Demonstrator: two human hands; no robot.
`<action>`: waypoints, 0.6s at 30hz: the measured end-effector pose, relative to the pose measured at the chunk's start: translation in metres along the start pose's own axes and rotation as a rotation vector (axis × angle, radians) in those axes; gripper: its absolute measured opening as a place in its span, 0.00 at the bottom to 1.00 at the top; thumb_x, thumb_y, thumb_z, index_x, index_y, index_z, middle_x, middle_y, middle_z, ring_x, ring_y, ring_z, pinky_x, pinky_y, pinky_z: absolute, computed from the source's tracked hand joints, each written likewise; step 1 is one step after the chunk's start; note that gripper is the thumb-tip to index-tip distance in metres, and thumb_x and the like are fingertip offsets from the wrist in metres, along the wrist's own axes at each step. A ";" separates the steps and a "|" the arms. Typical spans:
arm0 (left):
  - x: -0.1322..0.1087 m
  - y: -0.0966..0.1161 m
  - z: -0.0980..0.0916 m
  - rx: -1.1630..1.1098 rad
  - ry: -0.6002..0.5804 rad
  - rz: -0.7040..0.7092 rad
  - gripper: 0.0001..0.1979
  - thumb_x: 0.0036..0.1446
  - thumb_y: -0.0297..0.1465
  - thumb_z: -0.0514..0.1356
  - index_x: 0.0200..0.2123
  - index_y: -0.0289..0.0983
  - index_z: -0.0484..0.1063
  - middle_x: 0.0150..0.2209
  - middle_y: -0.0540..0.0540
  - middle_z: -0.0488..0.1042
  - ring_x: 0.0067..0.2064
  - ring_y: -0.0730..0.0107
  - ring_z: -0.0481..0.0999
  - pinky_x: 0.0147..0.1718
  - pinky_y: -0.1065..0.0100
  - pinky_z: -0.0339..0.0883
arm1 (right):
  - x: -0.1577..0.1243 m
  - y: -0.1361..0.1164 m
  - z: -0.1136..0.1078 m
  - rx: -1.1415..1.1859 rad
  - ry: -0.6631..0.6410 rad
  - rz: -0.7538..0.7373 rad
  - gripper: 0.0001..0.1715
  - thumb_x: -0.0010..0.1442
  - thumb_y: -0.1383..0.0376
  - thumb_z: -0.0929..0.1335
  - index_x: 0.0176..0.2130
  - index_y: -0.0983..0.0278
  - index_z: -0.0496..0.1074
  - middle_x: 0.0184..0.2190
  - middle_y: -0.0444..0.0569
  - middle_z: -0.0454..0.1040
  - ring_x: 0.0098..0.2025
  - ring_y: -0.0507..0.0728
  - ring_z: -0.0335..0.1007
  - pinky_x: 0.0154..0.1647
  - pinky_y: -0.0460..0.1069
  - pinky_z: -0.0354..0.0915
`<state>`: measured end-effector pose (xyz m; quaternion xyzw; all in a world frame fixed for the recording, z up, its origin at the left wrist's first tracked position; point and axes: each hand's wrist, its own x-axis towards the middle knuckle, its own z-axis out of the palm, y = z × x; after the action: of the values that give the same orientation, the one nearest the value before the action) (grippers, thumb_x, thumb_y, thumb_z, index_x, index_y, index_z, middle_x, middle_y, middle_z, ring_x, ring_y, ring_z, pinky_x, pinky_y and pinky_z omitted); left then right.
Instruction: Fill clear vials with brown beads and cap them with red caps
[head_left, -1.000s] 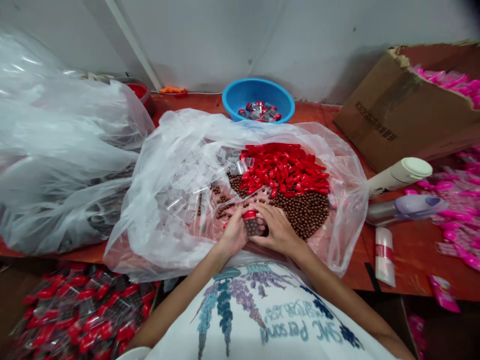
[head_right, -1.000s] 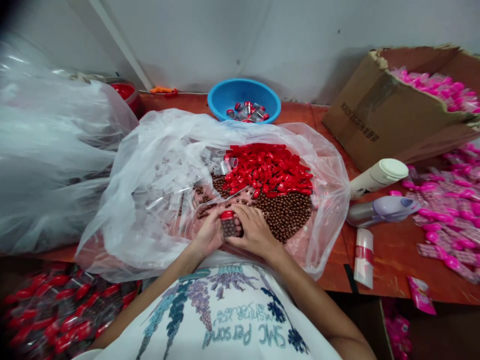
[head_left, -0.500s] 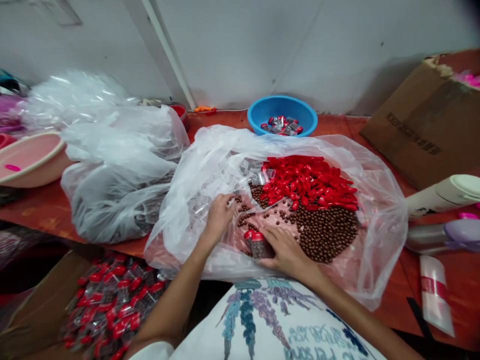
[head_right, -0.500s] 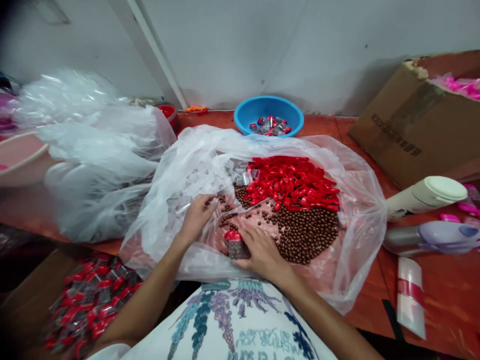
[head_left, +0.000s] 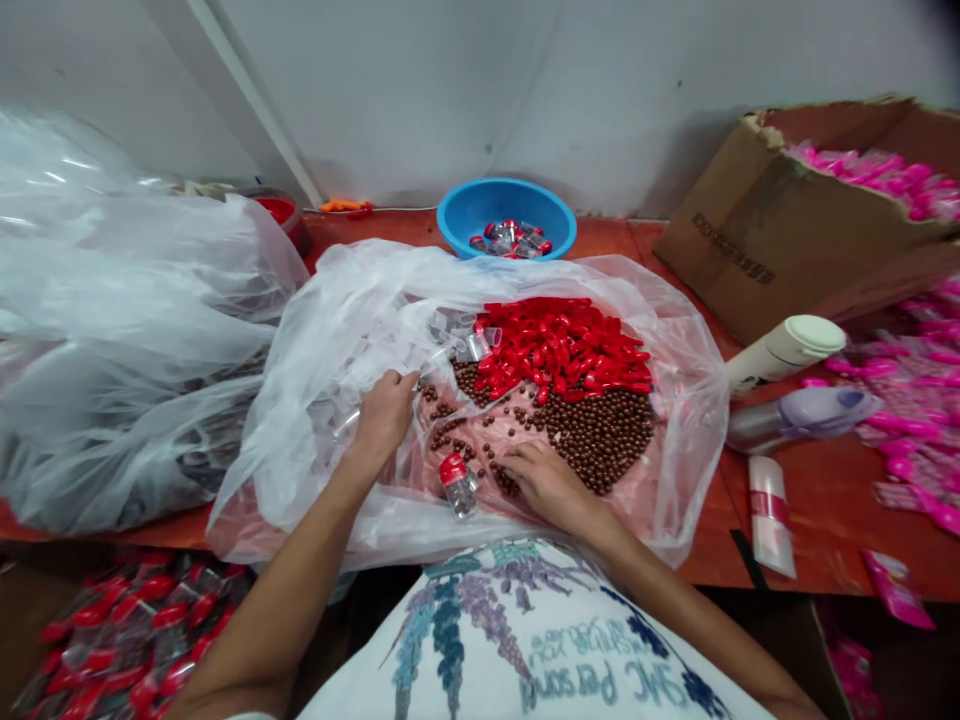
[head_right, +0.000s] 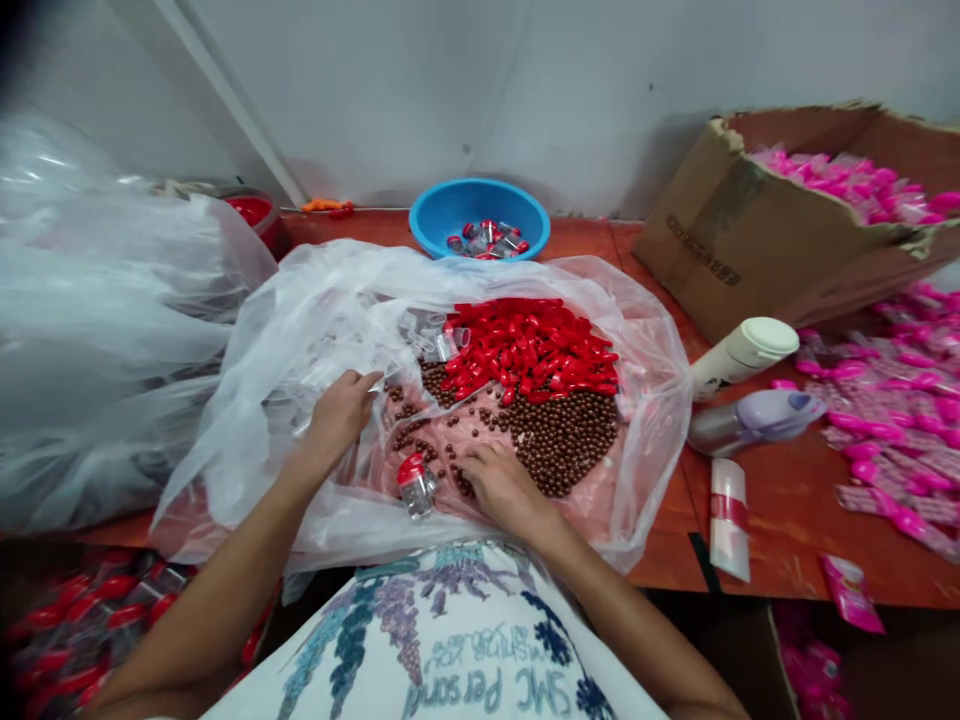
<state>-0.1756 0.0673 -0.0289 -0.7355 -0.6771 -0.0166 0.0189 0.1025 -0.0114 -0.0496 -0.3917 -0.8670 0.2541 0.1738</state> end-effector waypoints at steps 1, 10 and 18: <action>0.000 0.001 0.001 0.021 -0.012 -0.004 0.21 0.58 0.24 0.48 0.54 0.37 0.66 0.42 0.39 0.70 0.43 0.58 0.70 0.38 0.65 0.63 | -0.002 0.004 -0.002 0.002 0.009 0.017 0.16 0.65 0.69 0.61 0.48 0.61 0.72 0.44 0.50 0.73 0.47 0.56 0.65 0.50 0.51 0.62; 0.012 -0.020 0.001 -0.051 -0.139 -0.011 0.20 0.53 0.20 0.53 0.48 0.37 0.73 0.50 0.36 0.64 0.49 0.55 0.68 0.46 0.61 0.64 | -0.009 0.029 -0.024 -0.036 0.044 0.076 0.15 0.64 0.67 0.61 0.48 0.60 0.71 0.45 0.50 0.73 0.47 0.57 0.67 0.49 0.52 0.64; 0.001 -0.010 -0.007 -0.887 -0.083 -0.116 0.25 0.54 0.31 0.55 0.56 0.37 0.65 0.37 0.47 0.72 0.37 0.68 0.73 0.40 0.65 0.67 | -0.011 0.039 -0.029 -0.027 0.105 0.129 0.19 0.63 0.70 0.59 0.50 0.61 0.71 0.47 0.50 0.72 0.47 0.57 0.66 0.49 0.53 0.64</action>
<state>-0.1850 0.0692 -0.0218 -0.6334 -0.6447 -0.2767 -0.3265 0.1469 0.0115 -0.0495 -0.4618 -0.8331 0.2321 0.1969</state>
